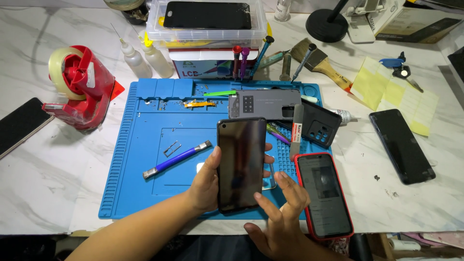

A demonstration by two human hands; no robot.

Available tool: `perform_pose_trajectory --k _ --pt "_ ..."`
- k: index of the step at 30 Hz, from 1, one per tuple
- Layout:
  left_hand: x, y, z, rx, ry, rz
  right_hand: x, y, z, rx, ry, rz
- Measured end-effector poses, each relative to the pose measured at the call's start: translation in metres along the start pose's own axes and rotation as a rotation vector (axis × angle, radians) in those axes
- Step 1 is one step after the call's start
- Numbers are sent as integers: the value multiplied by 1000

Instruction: Disassembling a smartphone by removing the back cover and inspecting components on a repair bench.

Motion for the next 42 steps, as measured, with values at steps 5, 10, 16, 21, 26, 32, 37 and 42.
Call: perform_pose_trajectory --k 5,10,16,21,26,32,37,42 --pt "-2 -4 -1 35 -36 29 0 0 -5 -75 -47 7" --pt "1 -3 2 42 -11 18 -7 -3 -10 -145 -96 67" --pt "6 -7 11 123 57 73 3 -12 -31 -828 -321 -2" --pt "3 5 3 20 -27 -36 13 -57 -23 -1512 -711 325" --pt "0 4 -1 -27 -27 -87 14 -61 -24 -1574 -763 361" --pt "4 17 -2 -419 34 -131 19 -57 -34 -1615 -801 214" --pt "3 16 -5 -695 110 -105 24 -56 -39 -1636 -795 154" --pt "3 9 -8 -772 18 -27 19 -53 -35 -1607 -734 172"
Point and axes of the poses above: each hand's wrist, its own x-axis away from the middle knuckle, its own y-axis out of the back of the hand, z = x × y, the point moved 10 cm from there along -x, towards the middle knuckle, and after that the axes turned 1 degree about x, right-handed, at the moved point
